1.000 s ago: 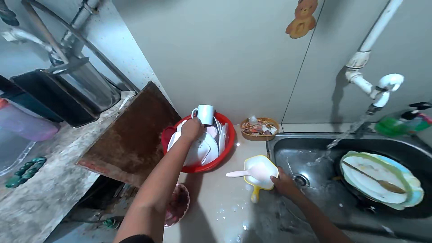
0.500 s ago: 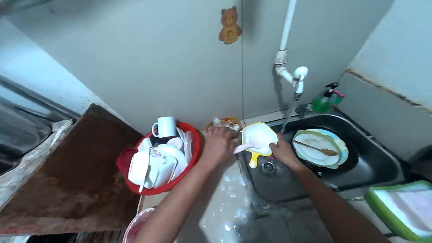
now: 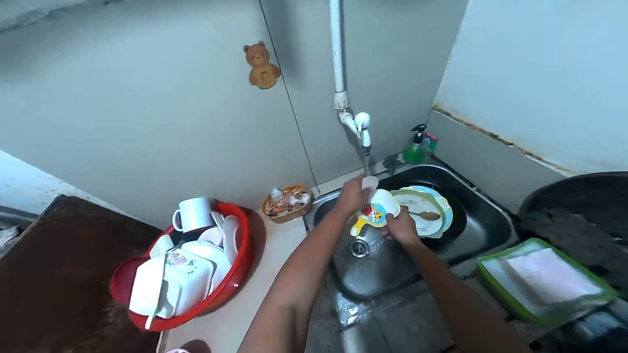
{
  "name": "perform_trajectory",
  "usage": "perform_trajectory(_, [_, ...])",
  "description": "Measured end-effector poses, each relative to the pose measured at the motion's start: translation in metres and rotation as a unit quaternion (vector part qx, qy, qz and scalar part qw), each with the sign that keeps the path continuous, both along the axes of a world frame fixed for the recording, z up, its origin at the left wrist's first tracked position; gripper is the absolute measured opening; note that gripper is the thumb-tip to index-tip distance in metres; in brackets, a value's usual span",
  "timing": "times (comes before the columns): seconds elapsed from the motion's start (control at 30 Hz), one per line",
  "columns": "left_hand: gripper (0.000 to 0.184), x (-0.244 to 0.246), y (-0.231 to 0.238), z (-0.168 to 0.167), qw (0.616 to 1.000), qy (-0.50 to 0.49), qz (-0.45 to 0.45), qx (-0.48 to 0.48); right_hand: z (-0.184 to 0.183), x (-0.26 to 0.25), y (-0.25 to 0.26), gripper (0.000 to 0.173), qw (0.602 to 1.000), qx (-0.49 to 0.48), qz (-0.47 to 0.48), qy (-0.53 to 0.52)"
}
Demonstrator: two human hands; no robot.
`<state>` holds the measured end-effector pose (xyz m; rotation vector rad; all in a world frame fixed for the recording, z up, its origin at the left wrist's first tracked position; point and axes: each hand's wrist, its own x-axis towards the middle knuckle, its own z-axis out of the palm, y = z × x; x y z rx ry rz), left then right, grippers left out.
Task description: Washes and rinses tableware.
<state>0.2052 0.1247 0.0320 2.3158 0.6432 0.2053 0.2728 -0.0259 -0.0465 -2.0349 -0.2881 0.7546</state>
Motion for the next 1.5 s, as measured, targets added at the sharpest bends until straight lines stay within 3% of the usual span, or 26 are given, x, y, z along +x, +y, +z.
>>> perform_trajectory(0.13, [0.036,0.022,0.007,0.014,0.996,-0.088,0.025,-0.017,-0.003,0.010,-0.012,0.048,0.999,0.016,-0.050,0.012])
perform_trajectory(0.3, [0.046,0.024,0.015,0.015,0.988,-0.146,-0.047,0.021,-0.009,0.018,-0.027,0.047,0.995,0.024,-0.095,0.006])
perform_trajectory(0.43, [0.025,0.018,0.015,0.016,0.988,-0.143,-0.019,0.046,-0.012,0.021,-0.033,0.048,0.995,0.024,-0.102,0.008])
perform_trajectory(0.53, [0.028,0.021,0.014,0.015,0.988,-0.144,-0.004,0.049,-0.011,0.021,-0.034,0.049,0.994,0.024,-0.105,0.012])
perform_trajectory(0.7, [0.041,0.021,0.012,0.024,0.990,-0.122,-0.059,0.036,-0.013,0.023,-0.037,0.051,0.992,0.047,-0.116,0.018])
perform_trajectory(0.93, [0.018,0.010,0.029,0.024,0.980,-0.190,0.021,-0.048,-0.022,0.021,-0.039,0.051,0.993,0.032,-0.114,0.010])
perform_trajectory(1.03, [0.025,0.026,0.023,0.026,0.986,-0.161,-0.017,-0.032,-0.027,0.016,-0.036,0.050,0.993,0.037,-0.110,0.007])
perform_trajectory(1.13, [0.049,0.042,0.015,0.032,0.992,-0.093,-0.073,0.030,-0.029,0.013,-0.039,0.050,0.994,0.037,-0.100,-0.006])
perform_trajectory(1.2, [0.055,0.047,0.010,0.038,0.994,-0.063,-0.076,0.052,-0.033,0.013,-0.042,0.051,0.995,0.034,-0.094,-0.017])
perform_trajectory(1.37, [0.030,0.044,0.012,0.027,0.994,-0.112,-0.011,0.012,-0.040,0.011,-0.048,0.048,0.996,0.041,-0.072,-0.031])
perform_trajectory(1.5, [0.028,0.034,0.014,0.027,0.993,-0.121,-0.004,0.015,-0.043,0.009,-0.049,0.046,0.997,0.029,-0.071,-0.030])
